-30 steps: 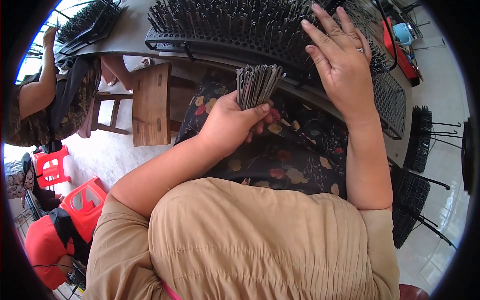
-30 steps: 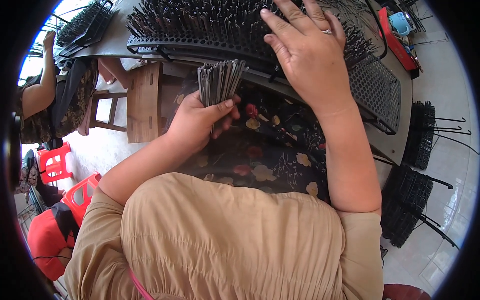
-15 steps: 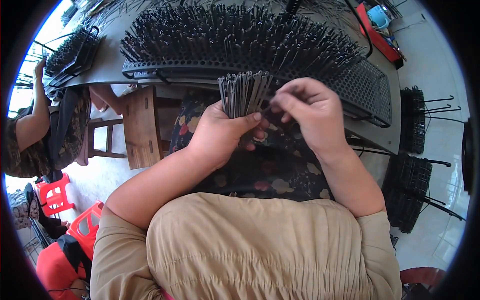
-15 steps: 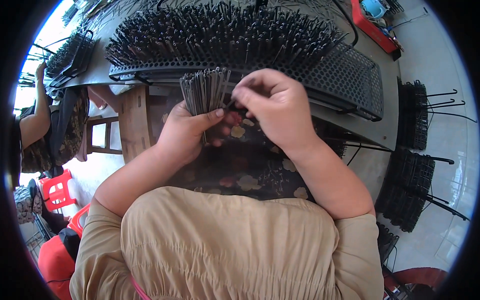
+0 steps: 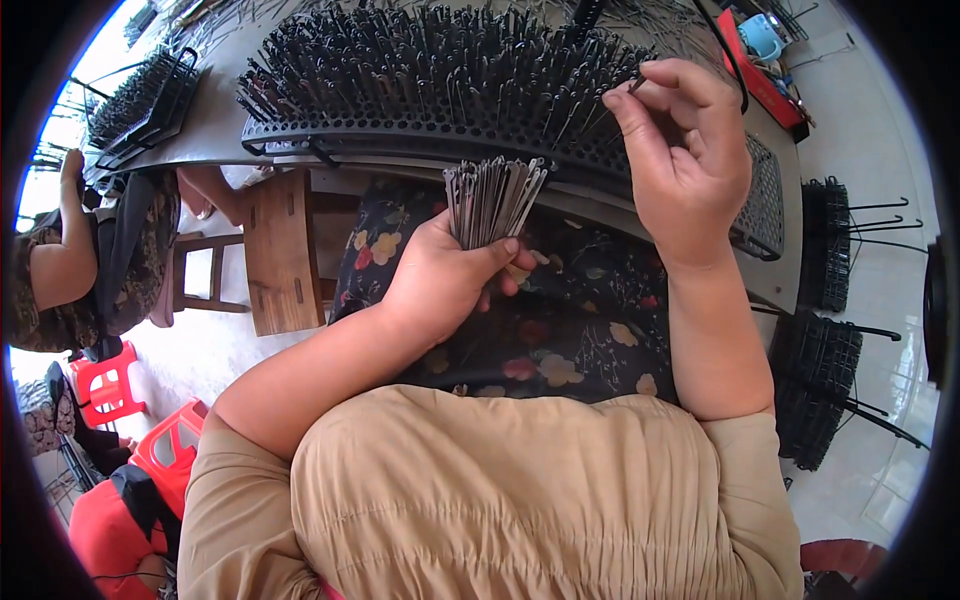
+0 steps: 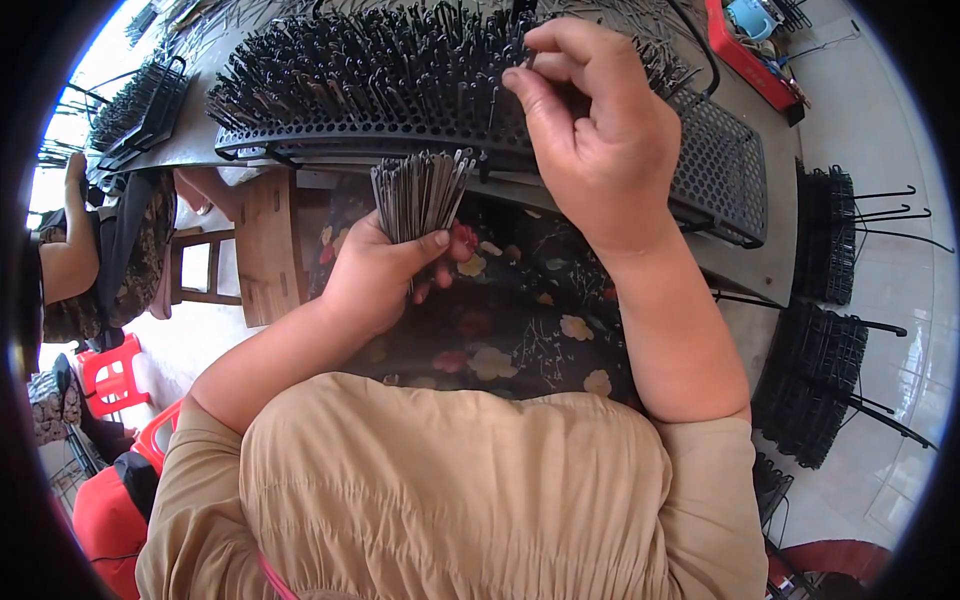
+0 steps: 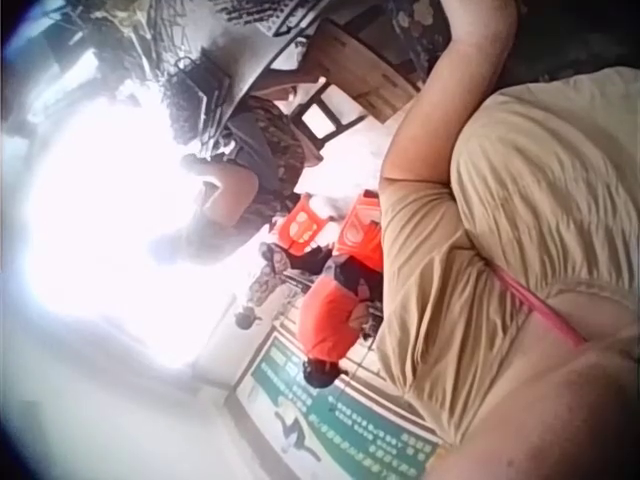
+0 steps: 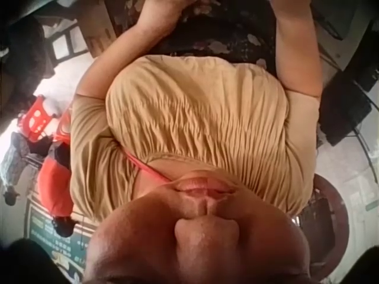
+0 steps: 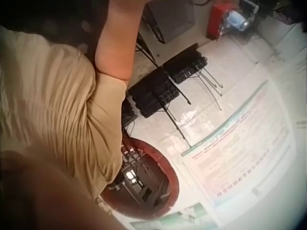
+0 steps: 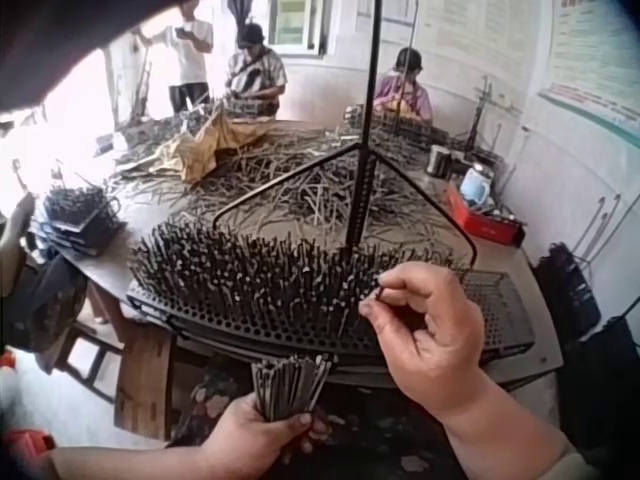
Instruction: Assembling metal parts by inserting small metal rods into a perforated plate.
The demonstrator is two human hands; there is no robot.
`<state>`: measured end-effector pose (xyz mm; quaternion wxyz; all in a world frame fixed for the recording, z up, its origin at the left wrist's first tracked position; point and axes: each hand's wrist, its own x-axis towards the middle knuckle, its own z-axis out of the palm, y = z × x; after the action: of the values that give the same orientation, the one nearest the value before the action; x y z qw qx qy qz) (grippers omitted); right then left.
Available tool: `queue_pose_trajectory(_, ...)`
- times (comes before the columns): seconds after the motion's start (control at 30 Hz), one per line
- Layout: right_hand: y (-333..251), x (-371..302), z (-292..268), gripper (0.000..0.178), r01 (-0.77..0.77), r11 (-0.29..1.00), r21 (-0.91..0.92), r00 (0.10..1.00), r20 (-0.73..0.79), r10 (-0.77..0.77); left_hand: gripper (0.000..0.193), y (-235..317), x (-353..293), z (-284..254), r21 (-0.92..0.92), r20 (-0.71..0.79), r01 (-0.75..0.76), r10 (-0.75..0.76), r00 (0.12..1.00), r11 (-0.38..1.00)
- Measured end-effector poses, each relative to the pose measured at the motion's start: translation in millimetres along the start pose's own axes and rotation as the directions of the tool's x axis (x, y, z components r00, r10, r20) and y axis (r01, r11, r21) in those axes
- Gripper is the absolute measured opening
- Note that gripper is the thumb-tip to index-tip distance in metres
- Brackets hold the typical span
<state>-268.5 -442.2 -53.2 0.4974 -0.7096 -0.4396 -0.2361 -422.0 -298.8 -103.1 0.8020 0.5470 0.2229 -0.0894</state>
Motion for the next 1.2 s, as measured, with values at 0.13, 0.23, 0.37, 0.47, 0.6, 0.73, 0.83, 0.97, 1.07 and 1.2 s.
queue_pose_trajectory(0.13, -1.7, 1.8, 0.3, 0.032, 0.070, 0.993, -0.092, 0.998, 0.011, -0.070, 0.010, -0.3, 2.3, -1.7, 0.035, 0.019, 0.021, -0.022, 1.000, 0.999)
queue_pose_trajectory(0.23, -0.6, 5.0, 1.2, 0.032, 0.050, 0.991, -0.122, 0.999, -0.006, -0.051, 0.009, -1.1, 3.3, 0.0, 0.009, -0.002, 0.023, -0.023, 1.000, 1.000)
queue_pose_trajectory(0.37, -2.0, 6.5, -0.5, 0.021, -0.022, 1.000, -0.007, 0.997, 0.077, 0.022, 0.008, -3.9, 4.4, -0.8, -0.021, -0.001, 0.020, -0.020, 1.000, 1.000)
queue_pose_trajectory(0.47, -6.0, 8.4, -1.0, 0.011, -0.046, 0.999, 0.009, 0.990, 0.137, 0.044, 0.007, -1.7, 2.7, -1.8, -0.020, 0.000, -0.001, 0.001, 1.000, 1.000)
queue_pose_trajectory(0.6, 2.3, 15.6, -3.1, 0.013, 0.149, 0.957, -0.248, 0.981, 0.160, -0.111, 0.007, -0.4, 2.4, -2.5, -0.028, 0.013, 0.010, -0.010, 1.000, 1.000)
queue_pose_trajectory(0.73, -3.6, 16.5, -7.4, 0.014, 0.203, 0.946, -0.253, 0.966, 0.212, -0.151, 0.007, -3.9, 2.4, -4.0, -0.049, 0.026, -0.019, 0.020, 0.999, 0.999)
queue_pose_trajectory(0.83, -3.8, 14.9, -9.0, 0.013, 0.168, 0.956, -0.242, 0.966, 0.231, -0.112, 0.008, -5.1, 3.8, -2.9, -0.068, 0.039, -0.010, 0.013, 0.999, 0.998)
queue_pose_trajectory(0.97, -1.8, 18.1, -6.0, 0.012, 0.143, 0.951, -0.275, 0.964, 0.258, -0.071, 0.008, -4.1, 3.4, -0.9, -0.068, 0.047, 0.004, -0.001, 0.999, 0.998)
queue_pose_trajectory(1.07, -15.5, 16.2, -5.7, 0.010, 0.234, 0.922, -0.307, 0.952, 0.264, -0.154, 0.009, -3.5, 1.5, -1.6, -0.112, 0.027, 0.007, -0.004, 1.000, 0.994)
queue_pose_trajectory(1.2, -39.3, -13.5, -4.9, 0.018, -0.667, 0.745, -0.010, 0.680, 0.401, 0.614, 0.010, -1.9, -2.8, -5.8, -0.086, 0.056, -0.048, 0.053, 0.997, 0.995)
